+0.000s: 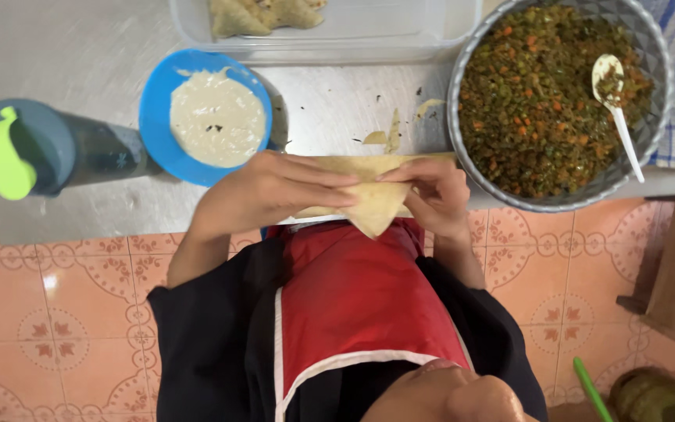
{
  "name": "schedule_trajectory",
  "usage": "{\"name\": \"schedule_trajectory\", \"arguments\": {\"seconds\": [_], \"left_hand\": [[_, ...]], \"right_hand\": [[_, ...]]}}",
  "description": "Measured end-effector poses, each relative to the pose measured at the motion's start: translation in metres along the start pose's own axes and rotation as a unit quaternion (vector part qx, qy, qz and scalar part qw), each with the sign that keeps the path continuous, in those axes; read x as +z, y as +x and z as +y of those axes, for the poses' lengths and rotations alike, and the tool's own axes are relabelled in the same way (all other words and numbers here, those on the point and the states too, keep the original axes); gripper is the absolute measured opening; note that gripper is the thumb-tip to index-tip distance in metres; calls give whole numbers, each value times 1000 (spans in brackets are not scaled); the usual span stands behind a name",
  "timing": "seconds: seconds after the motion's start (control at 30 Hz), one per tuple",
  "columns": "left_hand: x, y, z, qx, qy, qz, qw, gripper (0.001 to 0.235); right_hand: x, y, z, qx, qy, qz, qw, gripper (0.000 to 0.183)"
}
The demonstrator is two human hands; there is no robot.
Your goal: The person repeatedly fills flatbread sheets with a vegetable mixture, folds them into triangular samosas, seals the edges with a white paste, and places the finished units into a plastic container.
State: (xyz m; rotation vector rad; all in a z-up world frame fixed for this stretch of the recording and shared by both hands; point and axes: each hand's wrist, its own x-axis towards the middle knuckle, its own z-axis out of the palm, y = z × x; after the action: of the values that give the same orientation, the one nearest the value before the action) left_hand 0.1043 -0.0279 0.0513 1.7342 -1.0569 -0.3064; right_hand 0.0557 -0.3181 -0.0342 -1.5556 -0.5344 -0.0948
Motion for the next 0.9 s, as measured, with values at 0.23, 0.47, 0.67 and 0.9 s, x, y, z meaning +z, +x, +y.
{"name": "schedule_trajectory", "arguments": {"seconds": [0.23,0.47,0.67,0.9], "left_hand": [[56,-1,-67,-343,-333,-145,866,69],[94,21,-89,-244,-439,-207,840,26],[84,26,-82,-215,-301,-34,928,27],[77,38,-83,-272,-121,-15,955,27]], "right_hand": [[-19,25,-53,-131,-344,-179,912,43],[-112,3,-34,-9,-475,228,849,8],[-227,-51,-29,205,-641,101,733,47],[-264,-36,-29,257,-602,70,753,40]]}}
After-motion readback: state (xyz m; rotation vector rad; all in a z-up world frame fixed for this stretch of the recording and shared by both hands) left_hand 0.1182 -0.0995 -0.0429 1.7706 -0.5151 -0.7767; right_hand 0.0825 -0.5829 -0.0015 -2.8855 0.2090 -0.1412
